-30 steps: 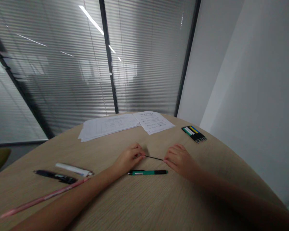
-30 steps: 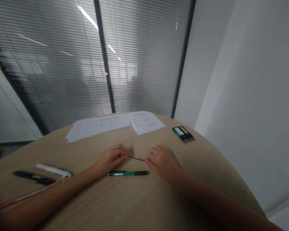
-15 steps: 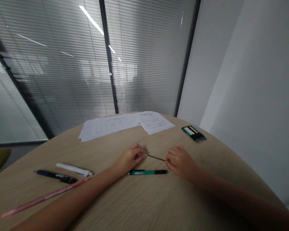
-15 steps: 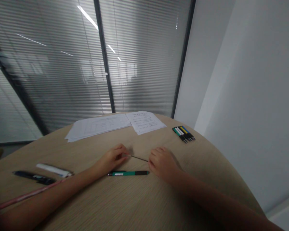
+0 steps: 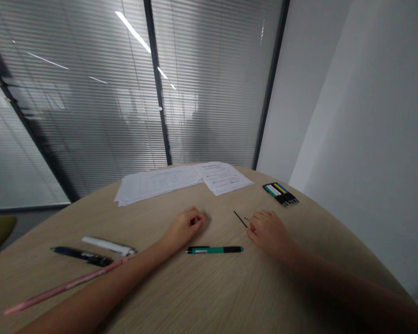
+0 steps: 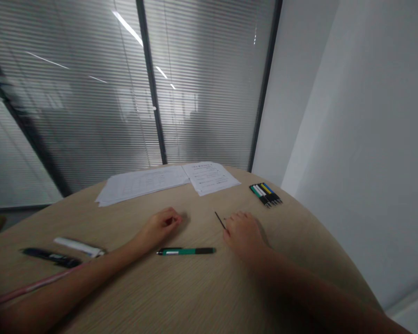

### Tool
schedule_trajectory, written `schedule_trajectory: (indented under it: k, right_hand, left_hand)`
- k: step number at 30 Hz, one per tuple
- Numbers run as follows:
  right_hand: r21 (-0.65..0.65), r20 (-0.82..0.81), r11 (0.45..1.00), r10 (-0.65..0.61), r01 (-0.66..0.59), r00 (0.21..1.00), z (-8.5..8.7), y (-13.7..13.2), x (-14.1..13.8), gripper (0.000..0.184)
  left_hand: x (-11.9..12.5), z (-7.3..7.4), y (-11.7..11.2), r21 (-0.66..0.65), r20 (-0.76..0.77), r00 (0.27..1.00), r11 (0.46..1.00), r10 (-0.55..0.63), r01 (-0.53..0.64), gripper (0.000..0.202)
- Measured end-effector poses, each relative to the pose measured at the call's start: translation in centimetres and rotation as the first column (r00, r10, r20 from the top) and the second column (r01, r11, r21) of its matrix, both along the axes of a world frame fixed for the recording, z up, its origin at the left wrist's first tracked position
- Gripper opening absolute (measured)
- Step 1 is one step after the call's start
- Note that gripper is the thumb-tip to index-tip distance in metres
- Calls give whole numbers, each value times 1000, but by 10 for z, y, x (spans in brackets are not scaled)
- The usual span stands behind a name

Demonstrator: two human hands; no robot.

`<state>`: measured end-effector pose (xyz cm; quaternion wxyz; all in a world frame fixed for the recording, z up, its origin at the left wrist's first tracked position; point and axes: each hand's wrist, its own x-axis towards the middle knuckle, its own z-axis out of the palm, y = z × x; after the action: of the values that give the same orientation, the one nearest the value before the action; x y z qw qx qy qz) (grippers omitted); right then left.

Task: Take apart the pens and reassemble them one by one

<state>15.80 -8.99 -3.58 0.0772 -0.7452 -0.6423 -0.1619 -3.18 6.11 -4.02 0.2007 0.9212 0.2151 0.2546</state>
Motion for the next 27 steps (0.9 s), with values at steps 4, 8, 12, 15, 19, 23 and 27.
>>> schedule_trajectory:
  k: [4,8,12,15,19,23,27]
  right_hand:
    - [90,-219,983,179,-162,959,2,-3,-11,12]
    - [130,-302,925,381,-358,874,2,-10,-28,10]
    - [22,-246,917,391,-398,887,1,-12,-36,13]
    - [11,-234,926,369,-377,900,-1,-11,-36,9]
    - [76,-192,925,379,-371,905,-3,-11,-35,4]
    - [169,-126,900,423,-401,897,-3,-13,-36,4]
    - [216,-75,867,474,-449,877,-2,-16,-38,5]
  left_hand:
    - [-1,2,2,18,-30,999,1000,-17,18,16]
    - [-1,10,1,42,-77,996,998,-33,36,20]
    - [-10,17,-12,50,-153,984,994,-93,101,26]
    - [-24,20,-28,59,-214,965,984,-152,168,23]
    - [-40,22,-45,112,-286,938,966,-195,235,18]
    - [-46,18,-45,36,-214,959,979,-187,199,15]
    - [-50,13,-38,-153,-153,978,981,-141,118,9]
